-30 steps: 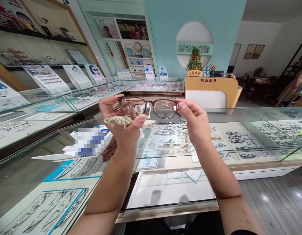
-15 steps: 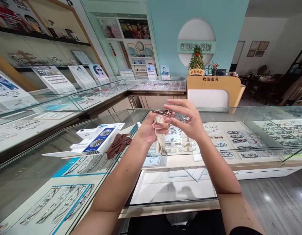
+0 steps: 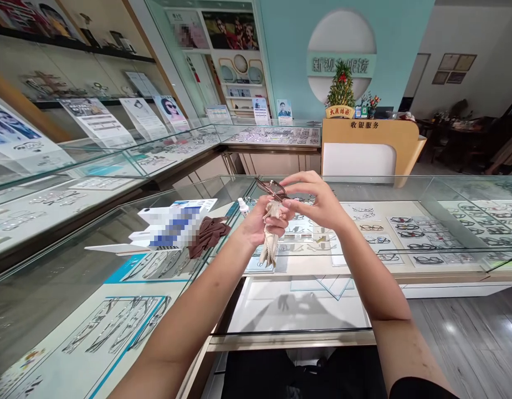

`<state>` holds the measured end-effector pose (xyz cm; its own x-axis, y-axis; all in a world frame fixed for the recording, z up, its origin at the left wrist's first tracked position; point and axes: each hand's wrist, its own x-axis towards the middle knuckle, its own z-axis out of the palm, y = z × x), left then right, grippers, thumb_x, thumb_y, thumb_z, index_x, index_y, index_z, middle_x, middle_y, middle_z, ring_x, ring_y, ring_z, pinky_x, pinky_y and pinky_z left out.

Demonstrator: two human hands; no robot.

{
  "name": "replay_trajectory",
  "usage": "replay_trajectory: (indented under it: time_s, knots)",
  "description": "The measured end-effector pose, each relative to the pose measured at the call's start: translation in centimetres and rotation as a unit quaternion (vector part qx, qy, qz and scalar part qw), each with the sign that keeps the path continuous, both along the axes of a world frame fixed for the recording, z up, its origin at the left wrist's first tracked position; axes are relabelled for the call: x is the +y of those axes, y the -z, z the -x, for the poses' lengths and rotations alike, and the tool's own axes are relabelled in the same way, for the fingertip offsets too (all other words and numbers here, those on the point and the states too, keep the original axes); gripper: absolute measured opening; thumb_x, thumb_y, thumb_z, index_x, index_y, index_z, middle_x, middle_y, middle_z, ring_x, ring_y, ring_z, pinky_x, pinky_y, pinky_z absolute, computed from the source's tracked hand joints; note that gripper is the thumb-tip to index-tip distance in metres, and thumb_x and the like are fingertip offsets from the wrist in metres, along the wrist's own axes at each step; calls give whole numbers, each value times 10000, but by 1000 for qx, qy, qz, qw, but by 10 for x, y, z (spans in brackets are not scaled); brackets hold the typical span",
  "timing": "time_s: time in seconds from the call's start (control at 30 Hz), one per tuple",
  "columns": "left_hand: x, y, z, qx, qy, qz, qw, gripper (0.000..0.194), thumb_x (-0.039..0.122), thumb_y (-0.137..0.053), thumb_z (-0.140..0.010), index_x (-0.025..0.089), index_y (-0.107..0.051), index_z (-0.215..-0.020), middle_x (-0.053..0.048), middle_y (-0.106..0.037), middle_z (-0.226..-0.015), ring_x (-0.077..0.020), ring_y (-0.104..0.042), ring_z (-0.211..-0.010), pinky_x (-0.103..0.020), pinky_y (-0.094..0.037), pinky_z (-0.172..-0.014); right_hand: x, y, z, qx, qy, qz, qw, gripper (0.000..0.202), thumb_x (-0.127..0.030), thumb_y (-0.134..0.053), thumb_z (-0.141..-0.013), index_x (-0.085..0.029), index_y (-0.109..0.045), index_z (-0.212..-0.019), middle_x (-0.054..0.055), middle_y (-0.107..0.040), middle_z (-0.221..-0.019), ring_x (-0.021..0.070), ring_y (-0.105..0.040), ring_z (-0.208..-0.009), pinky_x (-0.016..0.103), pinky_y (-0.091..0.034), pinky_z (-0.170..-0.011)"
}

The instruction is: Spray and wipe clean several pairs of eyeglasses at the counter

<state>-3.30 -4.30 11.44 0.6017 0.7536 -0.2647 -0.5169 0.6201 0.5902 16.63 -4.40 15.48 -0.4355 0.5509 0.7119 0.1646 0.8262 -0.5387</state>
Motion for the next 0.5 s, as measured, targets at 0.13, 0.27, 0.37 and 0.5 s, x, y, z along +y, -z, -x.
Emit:
replay_trajectory:
  time_s: [0.13, 0.27, 0.37, 0.5]
  knots:
    - [1, 19, 8, 37, 16, -5, 999, 451, 532, -762, -881, 96, -659, -826, -23, -649, -694, 27, -240, -371, -127, -140, -367, 11, 12, 9, -15, -47, 58, 997, 368, -676, -756, -901, -323, -857, -904, 64, -816, -1195, 287, -688, -1190, 524, -511, -1086]
    - [8, 37, 10, 87, 1, -48, 995, 581, 697, -739, -864, 123, -650, -867, 22, -565, -652, 1, -201, -394, -155, -96, -391, 21, 22, 17, -17, -34, 79, 996, 419, -717, -748, -885, -309, -844, -874, 62, -811, -1156, 286, -685, -1164, 532, -490, -1102]
    - [19, 56, 8, 166, -42, -124, 977, 635, 772, -800, -753, 188, -552, -784, 87, -409, -578, -27, -179, -420, -183, -77, -421, 37, 23, 18, -29, 15, 55, 998, 397, -680, -723, -924, -304, -847, -902, 68, -798, -1149, 290, -669, -1142, 529, -471, -1099]
    - [31, 88, 1, 360, -136, -247, 890, 623, 658, -876, -678, 225, -428, -671, 85, -356, -567, -67, -252, -510, -245, -159, -497, 76, 20, 19, -140, 131, -6, 981, 237, -436, -711, -989, -257, -861, -955, 103, -771, -1136, 303, -609, -1119, 508, -434, -1074]
